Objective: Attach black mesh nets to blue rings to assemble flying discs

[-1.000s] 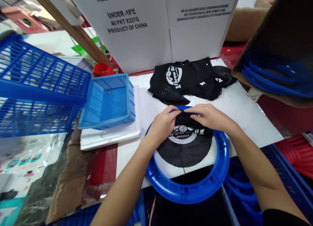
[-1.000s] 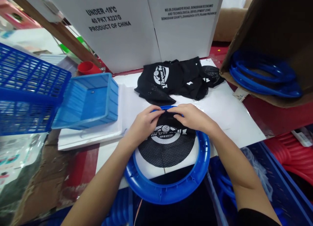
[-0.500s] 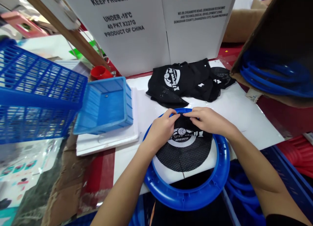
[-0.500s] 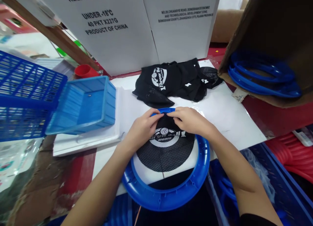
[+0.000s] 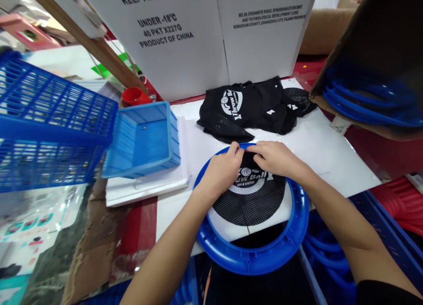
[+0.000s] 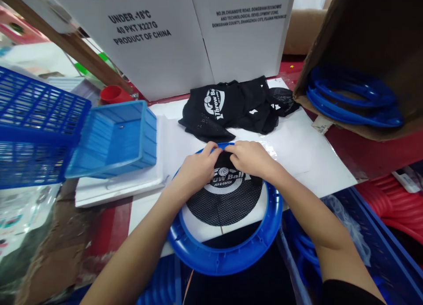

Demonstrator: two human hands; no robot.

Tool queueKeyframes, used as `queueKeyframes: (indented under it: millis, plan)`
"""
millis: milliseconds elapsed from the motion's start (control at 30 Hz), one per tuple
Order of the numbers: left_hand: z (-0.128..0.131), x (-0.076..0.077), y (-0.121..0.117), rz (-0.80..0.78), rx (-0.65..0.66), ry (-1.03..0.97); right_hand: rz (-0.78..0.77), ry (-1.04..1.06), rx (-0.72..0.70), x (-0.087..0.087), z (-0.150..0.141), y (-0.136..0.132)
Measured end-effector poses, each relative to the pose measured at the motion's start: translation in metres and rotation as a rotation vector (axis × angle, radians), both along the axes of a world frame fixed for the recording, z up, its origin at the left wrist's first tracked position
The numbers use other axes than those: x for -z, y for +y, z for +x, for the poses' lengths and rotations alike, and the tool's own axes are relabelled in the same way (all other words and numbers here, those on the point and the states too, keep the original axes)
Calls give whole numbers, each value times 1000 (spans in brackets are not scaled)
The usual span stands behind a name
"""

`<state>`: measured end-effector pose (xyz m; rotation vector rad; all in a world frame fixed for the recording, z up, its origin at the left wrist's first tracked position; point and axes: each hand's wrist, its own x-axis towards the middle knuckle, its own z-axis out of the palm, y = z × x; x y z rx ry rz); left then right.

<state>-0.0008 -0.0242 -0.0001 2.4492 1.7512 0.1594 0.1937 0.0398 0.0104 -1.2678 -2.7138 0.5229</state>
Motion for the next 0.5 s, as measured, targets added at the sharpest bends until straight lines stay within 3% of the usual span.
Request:
queueKeyframes:
  millis: [133, 200, 300, 400, 500]
  plan:
    - [-16, -3, 2, 58, 0, -150, -19, 118, -53, -5, 13, -9]
    - [-25, -13, -6, 180, -48, -178, 61, 189, -35, -12, 28, -32]
    - [-23, -31, -37, 321, -117, -116, 271, 227, -19, -19, 48, -86]
    - [-4, -37, -79, 84, 47, -83, 269, 278, -80, -16, 57, -143]
    - [14, -29, -111, -146, 194, -85, 273, 310, -45, -1, 52, -182]
